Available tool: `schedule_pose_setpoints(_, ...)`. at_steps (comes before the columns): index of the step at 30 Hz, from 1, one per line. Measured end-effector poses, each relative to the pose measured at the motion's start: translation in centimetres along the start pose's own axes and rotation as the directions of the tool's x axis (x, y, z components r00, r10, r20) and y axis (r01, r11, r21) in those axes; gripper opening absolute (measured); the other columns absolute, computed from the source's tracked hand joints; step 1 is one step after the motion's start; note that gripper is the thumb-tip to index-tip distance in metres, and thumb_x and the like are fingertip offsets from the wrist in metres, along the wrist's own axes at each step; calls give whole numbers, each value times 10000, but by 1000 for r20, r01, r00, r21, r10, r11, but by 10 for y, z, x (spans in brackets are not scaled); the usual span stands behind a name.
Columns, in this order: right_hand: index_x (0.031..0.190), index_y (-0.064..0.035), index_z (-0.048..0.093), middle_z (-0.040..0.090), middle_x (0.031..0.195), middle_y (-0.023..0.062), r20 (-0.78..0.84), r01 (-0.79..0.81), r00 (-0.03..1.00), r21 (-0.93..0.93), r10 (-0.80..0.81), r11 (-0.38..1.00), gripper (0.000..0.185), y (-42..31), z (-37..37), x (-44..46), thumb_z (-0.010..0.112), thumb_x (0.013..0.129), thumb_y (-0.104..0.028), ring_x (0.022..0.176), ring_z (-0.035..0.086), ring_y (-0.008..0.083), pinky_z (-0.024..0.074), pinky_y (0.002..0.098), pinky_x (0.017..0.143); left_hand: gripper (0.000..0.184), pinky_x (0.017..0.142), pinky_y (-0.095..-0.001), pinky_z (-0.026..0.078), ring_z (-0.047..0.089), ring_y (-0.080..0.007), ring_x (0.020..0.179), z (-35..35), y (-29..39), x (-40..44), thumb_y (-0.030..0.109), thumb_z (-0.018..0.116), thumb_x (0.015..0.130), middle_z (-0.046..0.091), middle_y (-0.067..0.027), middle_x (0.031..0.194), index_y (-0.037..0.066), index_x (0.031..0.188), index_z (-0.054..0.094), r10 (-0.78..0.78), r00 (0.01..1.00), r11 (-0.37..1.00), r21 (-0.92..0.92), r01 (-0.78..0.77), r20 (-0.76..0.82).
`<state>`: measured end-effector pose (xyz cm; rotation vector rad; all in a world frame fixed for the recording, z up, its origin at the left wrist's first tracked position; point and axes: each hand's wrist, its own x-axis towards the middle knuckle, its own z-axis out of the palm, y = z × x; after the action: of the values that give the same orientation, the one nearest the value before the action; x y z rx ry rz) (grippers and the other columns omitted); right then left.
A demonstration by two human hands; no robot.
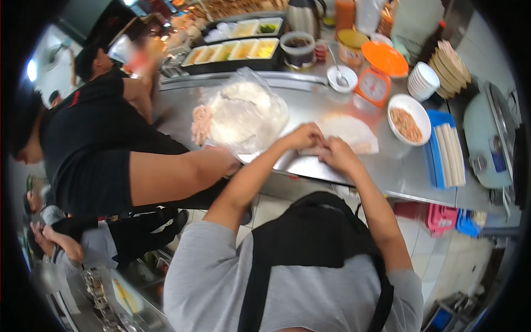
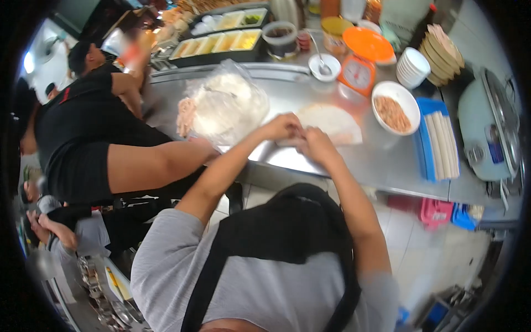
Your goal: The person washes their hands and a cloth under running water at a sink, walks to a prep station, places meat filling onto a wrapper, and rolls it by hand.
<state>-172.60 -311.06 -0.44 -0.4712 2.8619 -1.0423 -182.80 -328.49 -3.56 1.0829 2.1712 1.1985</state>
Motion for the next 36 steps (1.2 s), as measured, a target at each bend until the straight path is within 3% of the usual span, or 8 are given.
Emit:
schedule_pose_setpoints(3, 957, -24, 638, 592, 929, 173, -3, 51, 999, -7, -51, 999, 322, 3, 1, -1, 698, 662, -140, 907, 559, 346, 460, 444, 805, 162, 731, -300, 507, 611, -220, 796, -4, 8, -4, -3, 657, 733, 592, -95, 936, 47, 885, 679, 30, 999, 997, -70, -32, -24)
schedule_pose_setpoints(8, 949, -1, 639, 593, 917, 159, -19, -14, 1000, -39, 13, 999, 347, -6, 8, 0, 743, 652, -148, 913, 548, 329, 453, 403, 818, 171, 733, -298, 505, 619, -227, 810, -3, 20, -9, -13, 644, 697, 612, -115, 905, 38, 848, 704, -117, 993, 982, 153, 112, 26)
schedule_pose_setpoints(11, 939, -3, 641, 597, 917, 158, -53, -2, 999, -25, 0, 1000, 340, -3, 15, -2, 746, 651, -150, 911, 551, 327, 455, 405, 820, 138, 733, -314, 490, 610, -222, 808, 0, 15, -15, 34, 680, 734, 598, -96, 890, 36, 872, 679, -26, 999, 985, 172, 30, -21)
schedule_pose_setpoints(16, 943, -58, 655, 611, 938, 134, -50, -27, 998, -36, 25, 999, 321, 27, -36, -11, 744, 657, -171, 929, 562, 300, 460, 411, 822, 159, 733, -314, 491, 608, -225, 831, 3, 25, 8, 32, 668, 726, 595, -89, 929, 81, 873, 703, -127, 991, 991, 23, 128, -44)
schedule_pose_setpoints(18, 932, -69, 661, 619, 936, 108, 117, -14, 992, -191, 37, 982, 308, 41, -49, -17, 746, 657, -180, 934, 566, 283, 457, 399, 821, 197, 739, -335, 493, 589, -235, 792, 13, 30, 26, 27, 679, 683, 612, -95, 824, 91, 865, 719, 59, 995, 997, 54, -55, -79)
schedule_pose_setpoints(23, 934, -79, 665, 622, 925, 80, 106, 0, 994, -246, 27, 969, 301, 37, -44, -30, 741, 661, -180, 943, 567, 264, 442, 406, 827, 158, 926, -391, 370, 470, -260, 1023, 35, 32, 41, 199, 741, 673, 534, -78, 949, 194, 831, 730, 19, 1000, 965, 260, -24, 21)
schedule_pose_setpoints(25, 923, -91, 664, 617, 926, 71, -26, -17, 1000, -299, 10, 954, 287, 39, -32, -38, 740, 663, -184, 949, 564, 254, 437, 412, 831, 151, 986, -400, 285, 410, -269, 1071, 34, 35, 40, 223, 735, 685, 497, -81, 983, 234, 835, 723, -12, 993, 966, 257, -19, 118)
schedule_pose_setpoints(36, 893, -84, 645, 605, 943, 61, -5, -87, 996, -199, 87, 976, 250, 50, -48, -45, 736, 668, -145, 957, 555, 259, 449, 396, 824, 196, 945, -388, 330, 395, -292, 1052, 49, 33, 38, 298, 761, 685, 451, -81, 1065, 267, 868, 698, -81, 997, 944, 320, 80, -8)
